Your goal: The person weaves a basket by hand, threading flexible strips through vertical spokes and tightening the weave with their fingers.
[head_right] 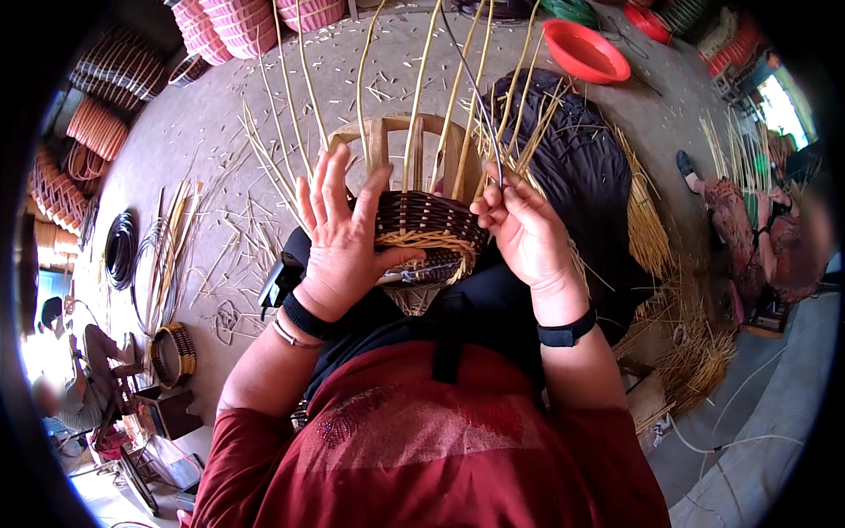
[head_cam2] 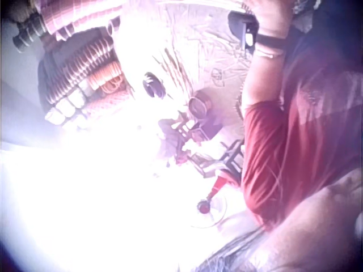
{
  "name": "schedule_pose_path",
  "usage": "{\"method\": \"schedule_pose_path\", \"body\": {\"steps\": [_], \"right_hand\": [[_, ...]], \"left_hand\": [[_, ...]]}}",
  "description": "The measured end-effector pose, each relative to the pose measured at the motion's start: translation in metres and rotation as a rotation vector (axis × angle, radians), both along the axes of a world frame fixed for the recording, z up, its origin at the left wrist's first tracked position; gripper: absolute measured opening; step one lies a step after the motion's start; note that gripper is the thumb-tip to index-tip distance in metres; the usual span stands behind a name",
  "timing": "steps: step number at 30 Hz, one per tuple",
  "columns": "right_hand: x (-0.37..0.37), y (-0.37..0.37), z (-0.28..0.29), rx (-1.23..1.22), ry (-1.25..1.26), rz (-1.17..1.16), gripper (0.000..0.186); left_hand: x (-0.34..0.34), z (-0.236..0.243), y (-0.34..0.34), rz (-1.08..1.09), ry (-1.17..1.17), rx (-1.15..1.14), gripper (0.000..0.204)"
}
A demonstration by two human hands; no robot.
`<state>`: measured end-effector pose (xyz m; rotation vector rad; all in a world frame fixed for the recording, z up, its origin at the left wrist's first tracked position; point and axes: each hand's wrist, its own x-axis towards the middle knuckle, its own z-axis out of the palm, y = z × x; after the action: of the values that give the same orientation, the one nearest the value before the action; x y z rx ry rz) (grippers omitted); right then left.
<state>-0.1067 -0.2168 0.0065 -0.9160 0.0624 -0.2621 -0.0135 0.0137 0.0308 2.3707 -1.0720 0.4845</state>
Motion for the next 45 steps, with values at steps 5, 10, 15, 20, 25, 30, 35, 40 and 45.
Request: {"method": "schedule_pose_path", "body": {"steps": [5,10,15,20,25,30,35,40,45], "right_hand": [[0.026,-0.004,0.025,-0.025,0.222,-0.022,0.032],[0.033,-0.010,0.054,-0.153,0.007,0.162,0.041],[0.012,-0.041,0.056,0.136,-0.483,-0.013,0.038],[-0.031,-0.104,0.054,0.291,-0.594,-0.063,0.026],[-0.001,-0.019,0.039,-0.031,-0.144,-0.110,0.028],[0.048,-0.013,0.042,-0.324,0.282,-0.373,0.026],[0.122,-0.009,0.038,-1.378,0.295,-0.458,0.038],[0.098,-0.005,0.024,-1.135,0.090,-0.714,0.065],[-0.003,-0.012,-0.018,-0.030,-0.001,-0.293,0.055]], "left_hand": [[-0.011,0.013,-0.025,-0.206,0.032,0.163,0.101],[-0.014,0.004,-0.024,-0.203,-0.013,0.096,0.090],[-0.015,0.003,-0.027,-0.223,0.013,0.006,0.088],[-0.008,0.000,-0.031,-0.236,-0.043,0.002,0.085],[-0.011,-0.001,-0.030,-0.205,-0.025,0.006,0.087],[-0.014,0.001,-0.034,-0.162,-0.050,0.035,0.088],[-0.022,0.007,-0.043,-0.111,-0.075,0.099,0.090],[-0.009,0.009,-0.033,-0.220,-0.028,0.091,0.074],[-0.009,0.015,-0.037,-0.156,-0.015,0.149,0.077]]}}
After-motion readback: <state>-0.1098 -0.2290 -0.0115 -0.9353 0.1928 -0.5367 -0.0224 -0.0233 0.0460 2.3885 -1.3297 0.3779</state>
